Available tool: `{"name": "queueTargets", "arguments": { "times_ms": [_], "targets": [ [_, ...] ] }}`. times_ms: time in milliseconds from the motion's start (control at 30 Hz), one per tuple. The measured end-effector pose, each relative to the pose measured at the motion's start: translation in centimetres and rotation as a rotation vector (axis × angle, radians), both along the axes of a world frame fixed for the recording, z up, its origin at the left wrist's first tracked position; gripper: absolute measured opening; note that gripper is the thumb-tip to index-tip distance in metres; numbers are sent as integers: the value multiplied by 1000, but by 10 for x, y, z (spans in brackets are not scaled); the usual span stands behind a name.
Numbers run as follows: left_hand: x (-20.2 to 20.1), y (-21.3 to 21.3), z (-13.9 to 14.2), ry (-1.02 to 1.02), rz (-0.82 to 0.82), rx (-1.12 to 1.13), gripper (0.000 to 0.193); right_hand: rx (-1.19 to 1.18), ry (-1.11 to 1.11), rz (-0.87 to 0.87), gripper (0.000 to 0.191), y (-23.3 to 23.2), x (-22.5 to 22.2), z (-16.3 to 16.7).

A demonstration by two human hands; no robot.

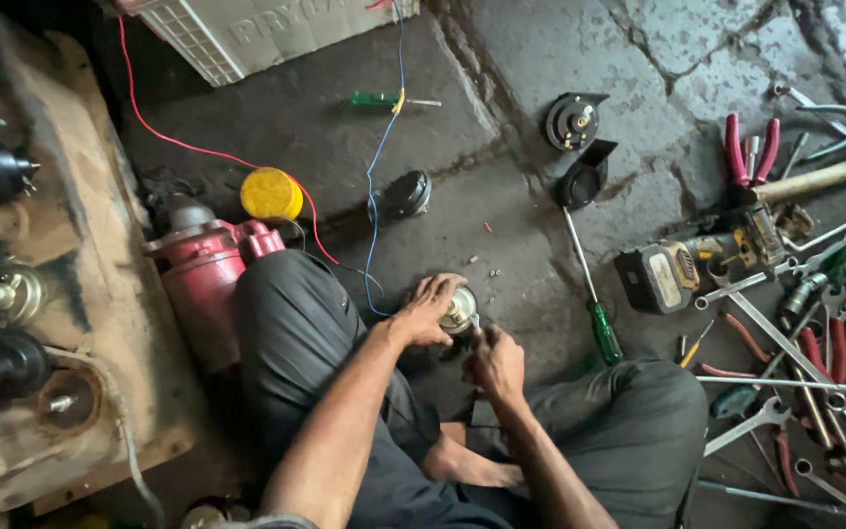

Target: The person sits on the floor and uses a wrench and screwdriver to disassemble a small cylindrical electrical component. They remove screws, open the casing, and manipulate internal parts and wires.

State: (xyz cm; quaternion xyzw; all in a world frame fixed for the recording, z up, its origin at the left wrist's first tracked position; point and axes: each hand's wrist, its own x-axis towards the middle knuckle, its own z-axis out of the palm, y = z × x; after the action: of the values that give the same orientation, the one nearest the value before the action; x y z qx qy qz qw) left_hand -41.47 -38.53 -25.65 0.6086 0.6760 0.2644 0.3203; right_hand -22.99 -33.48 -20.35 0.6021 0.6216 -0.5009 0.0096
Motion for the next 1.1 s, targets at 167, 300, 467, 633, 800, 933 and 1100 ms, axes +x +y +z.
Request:
{"name": "queueTargets", "arguments": {
  "times_ms": [167, 300, 467, 633, 800, 933, 1100],
  "targets": [
    [-6, 0, -3, 2, -23, -16, 119, 223, -14, 423, 24, 28, 5, -13],
    [-6, -9, -6, -12, 34, -43, 116, 524, -218, 836, 23, 86, -6, -13],
    [-3, -13, -3, -18, 69, -8, 121, 996, -171, 833, 14, 86, -18, 14],
    [-6, -12, -6, 23, 44, -87, 122, 227, 133, 73, 26, 29, 11, 20],
    [-4, -15, -9, -15, 41, -39, 122, 428, 106, 185, 45, 6, 3, 2],
    [0, -14, -5, -32, 44, -53, 121, 626, 155, 459, 34, 30, -4, 14],
    [1, -9, -5, -12, 41, -85, 119, 801, 32, 825, 40, 74, -4, 21]
  ]
}}
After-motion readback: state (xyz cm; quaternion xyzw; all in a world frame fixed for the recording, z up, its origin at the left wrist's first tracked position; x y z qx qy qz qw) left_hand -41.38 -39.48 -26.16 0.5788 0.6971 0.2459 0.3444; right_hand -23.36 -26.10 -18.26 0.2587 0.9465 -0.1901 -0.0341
